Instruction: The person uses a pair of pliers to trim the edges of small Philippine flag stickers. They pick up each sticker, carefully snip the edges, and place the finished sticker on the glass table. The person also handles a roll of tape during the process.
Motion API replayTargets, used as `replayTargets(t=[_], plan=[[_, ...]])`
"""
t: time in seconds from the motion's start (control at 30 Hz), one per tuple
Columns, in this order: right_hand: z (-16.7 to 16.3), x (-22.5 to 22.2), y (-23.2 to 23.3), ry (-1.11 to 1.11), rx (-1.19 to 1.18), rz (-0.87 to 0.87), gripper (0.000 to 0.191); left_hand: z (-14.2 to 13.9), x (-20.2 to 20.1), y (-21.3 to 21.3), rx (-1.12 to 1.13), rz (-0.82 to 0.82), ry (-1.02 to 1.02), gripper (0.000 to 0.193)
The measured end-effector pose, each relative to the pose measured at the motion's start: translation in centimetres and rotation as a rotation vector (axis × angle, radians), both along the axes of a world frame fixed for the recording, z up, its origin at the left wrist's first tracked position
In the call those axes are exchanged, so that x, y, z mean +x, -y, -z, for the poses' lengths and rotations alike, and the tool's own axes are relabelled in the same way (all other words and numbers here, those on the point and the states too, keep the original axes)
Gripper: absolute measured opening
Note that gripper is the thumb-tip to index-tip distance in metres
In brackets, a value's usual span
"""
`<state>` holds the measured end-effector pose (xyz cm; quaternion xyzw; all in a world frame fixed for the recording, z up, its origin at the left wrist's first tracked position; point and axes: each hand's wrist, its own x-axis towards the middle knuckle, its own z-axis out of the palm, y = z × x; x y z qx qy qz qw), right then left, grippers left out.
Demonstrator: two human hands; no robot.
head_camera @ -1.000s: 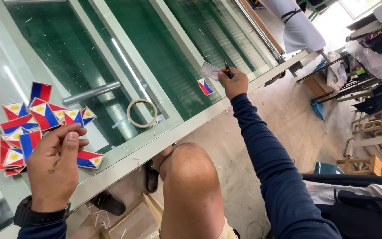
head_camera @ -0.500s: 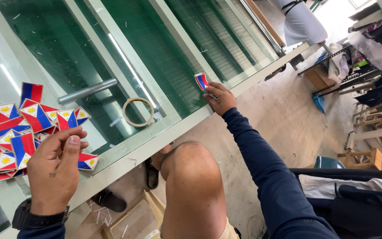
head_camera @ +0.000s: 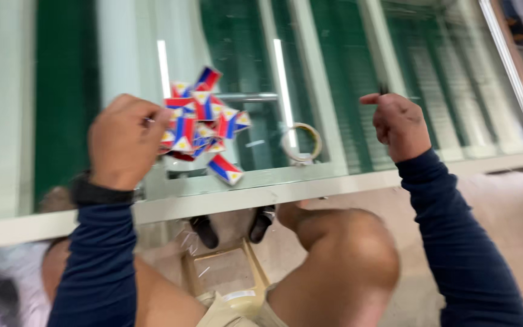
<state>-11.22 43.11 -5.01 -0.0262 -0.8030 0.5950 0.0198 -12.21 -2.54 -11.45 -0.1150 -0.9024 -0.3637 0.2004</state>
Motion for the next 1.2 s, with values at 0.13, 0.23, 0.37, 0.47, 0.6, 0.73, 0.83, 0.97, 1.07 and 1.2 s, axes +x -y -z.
replayTargets(t=[0.13, 0.23, 0.37, 0.47, 0.6, 0.73, 0.83, 0.97, 1.07, 1.2], plan=[[-0.1, -2.8, 8.5, -0.149, 0.579, -0.350, 0.038, 1.9, 1.5, -3.4, -0.126, 0.270, 0.021, 0.016], [2.0, -3.3, 11.6, -0.010, 0.840, -0.352, 0.037, 4.0, 4.0, -6.8, -0.305, 0.398, 0.104, 0.026], [4.8, -2.5, 12.1, 0.113, 0.829, -0.313, 0.037, 5.8, 4.8, -8.6, -0.391, 0.382, -0.028, 0.019], [5.0, -2.1, 12.3, -0.124, 0.511, -0.473, 0.038, 5.4, 4.4, -8.5, -0.283, 0.347, -0.085, 0.008], [2.8, -0.6, 13.9, 0.032, 0.326, -0.427, 0.032, 2.8, 3.5, -7.6, 0.827, 0.229, 0.409, 0.024], [1.5, 0.8, 17.6, 0.077, 0.169, -0.437, 0.024, 0.3, 3.8, -5.9, 1.106, 0.274, 0.387, 0.031], [1.0, 1.1, 19.8, -0.015, 0.070, -0.418, 0.019, -0.4, 4.1, -5.8, 1.336, 0.377, 0.376, 0.035], [0.3, 0.5, 21.3, -0.069, -0.214, -0.434, 0.018, -0.6, 3.2, -5.5, 1.578, 0.529, 0.421, 0.040], [-0.2, 0.4, 21.5, 0.050, -0.074, -0.302, 0.020, -0.2, 2.1, -4.8, 1.359, 0.595, 0.411, 0.036], [-0.1, -0.1, 21.4, 0.128, -0.074, -0.412, 0.033, 1.0, 1.8, -3.2, 1.141, 0.401, 0.416, 0.033]])
